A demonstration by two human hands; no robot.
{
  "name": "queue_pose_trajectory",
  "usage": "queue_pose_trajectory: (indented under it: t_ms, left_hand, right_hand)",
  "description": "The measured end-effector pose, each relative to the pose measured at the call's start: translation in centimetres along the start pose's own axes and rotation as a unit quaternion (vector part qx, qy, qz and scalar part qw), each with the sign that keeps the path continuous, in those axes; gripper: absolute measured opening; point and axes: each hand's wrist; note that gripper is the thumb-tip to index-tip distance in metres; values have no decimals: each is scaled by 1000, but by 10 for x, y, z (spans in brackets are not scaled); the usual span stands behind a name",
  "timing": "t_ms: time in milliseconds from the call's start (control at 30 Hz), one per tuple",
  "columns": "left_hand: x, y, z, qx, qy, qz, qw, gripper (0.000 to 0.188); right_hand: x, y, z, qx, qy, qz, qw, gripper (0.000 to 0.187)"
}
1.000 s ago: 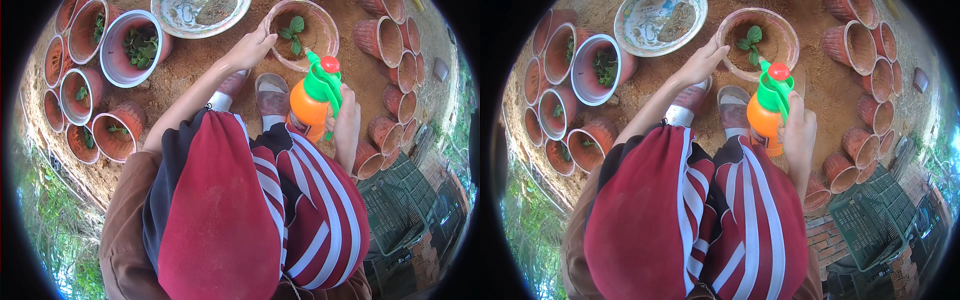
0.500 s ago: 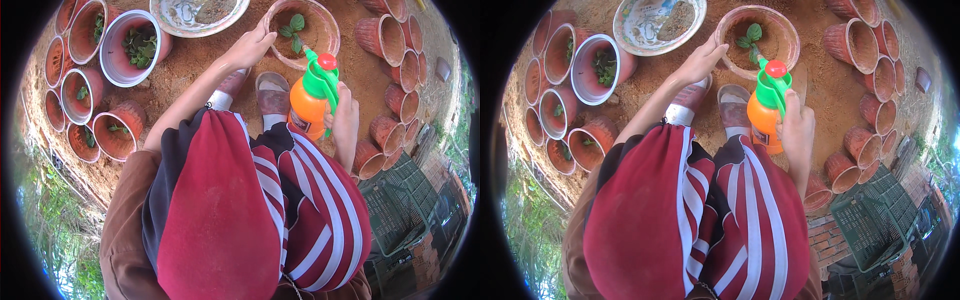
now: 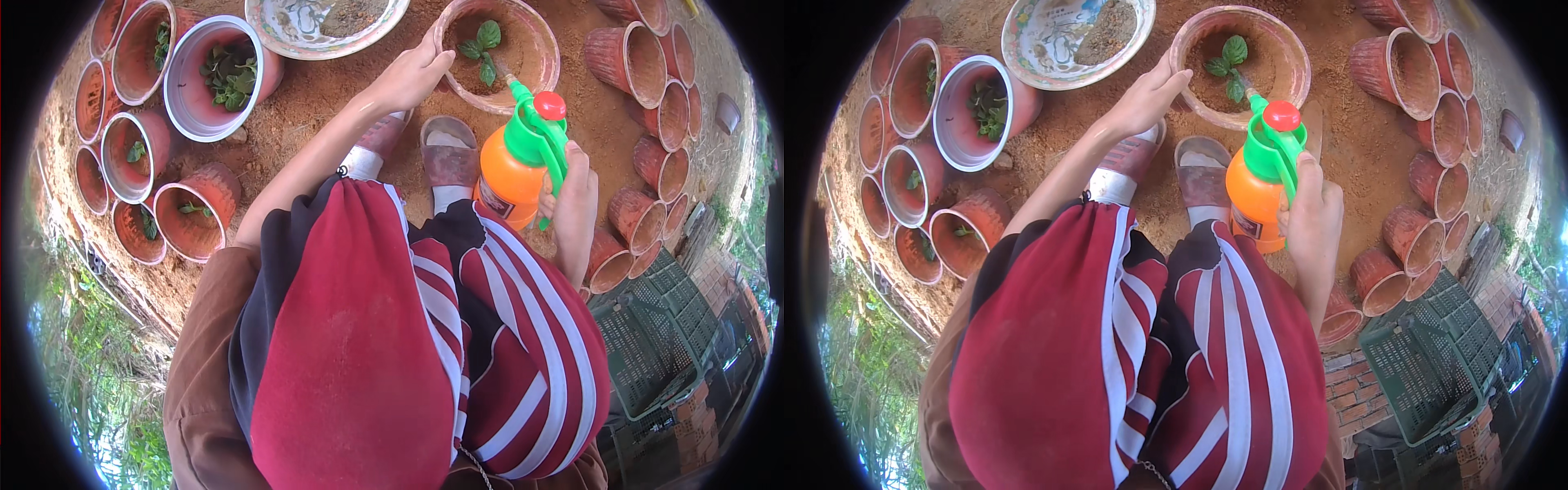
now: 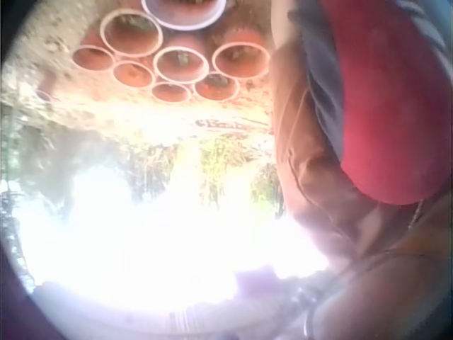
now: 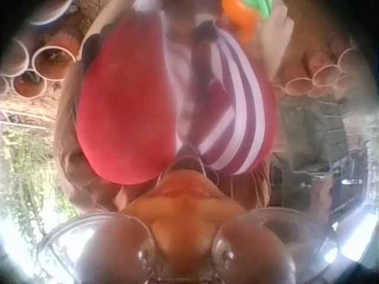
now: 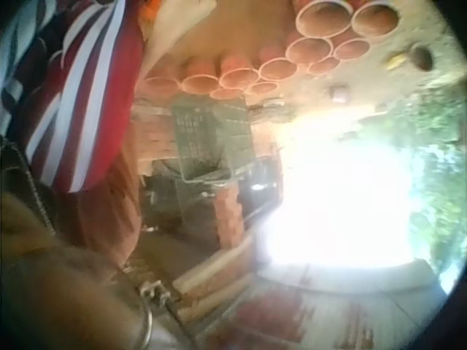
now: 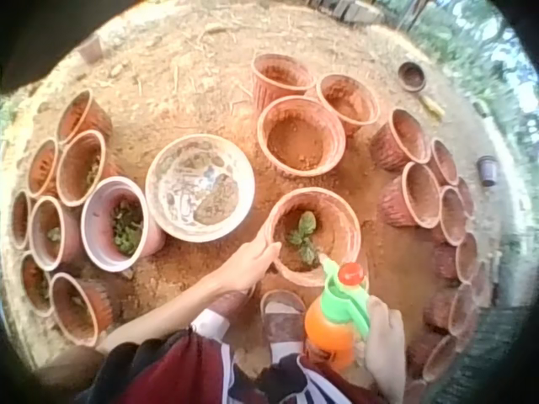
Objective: Planting seedlings into plastic pots filled with soil.
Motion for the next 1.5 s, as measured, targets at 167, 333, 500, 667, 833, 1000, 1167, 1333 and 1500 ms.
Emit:
queue_pose_trajectory:
  t_ms: [167, 333, 500, 667, 833, 1000, 1167, 1333, 1500]
  left_hand:
    - [-4, 5, -2, -3, -5, -6, 1000, 59]
    - [-4, -2, -1, -1, -8, -9, 1000, 59]
    - [-2, -7, 0, -19, 1, -15, 1000, 59]
    - [0, -4, 0, 11, -6, 6, 1000, 59]
    - [-4, -4, -2, -16, -4, -6, 1000, 58]
    - [-3, -4, -1, 3, -5, -19, 1000, 58]
    - [-4, -1, -1, 14, -6, -16, 1000, 58]
    - [-3, 3, 0, 11, -9, 6, 1000, 58]
    - [-5, -12, -1, -26, 10, -38, 999, 57]
  right_hand:
    - [11, -12, -1, 18, 38, -6, 999, 52]
    - [10, -14, -7, 22, 41, 15, 999, 53]
    - [7, -8, -9, 36, 37, -2, 999, 54]
    - [4, -4, -5, 19, 19, -9, 1000, 54]
    - [9, -7, -2, 12, 35, -31, 999, 53]
    - [2, -3, 3, 8, 22, -18, 1000, 53]
    - [7, -9, -1, 39, 49, -13, 998, 54]
    - [6, -6, -2, 29, 44, -18, 998, 54]
    - [1, -3, -2, 30, 54, -23, 998, 54]
Point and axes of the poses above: each hand's wrist, its own x-axis away from the middle knuckle, its own z-axis out of the back of the hand, y = z × x, and after that the axes turned 8 degrees about -z, right-handed
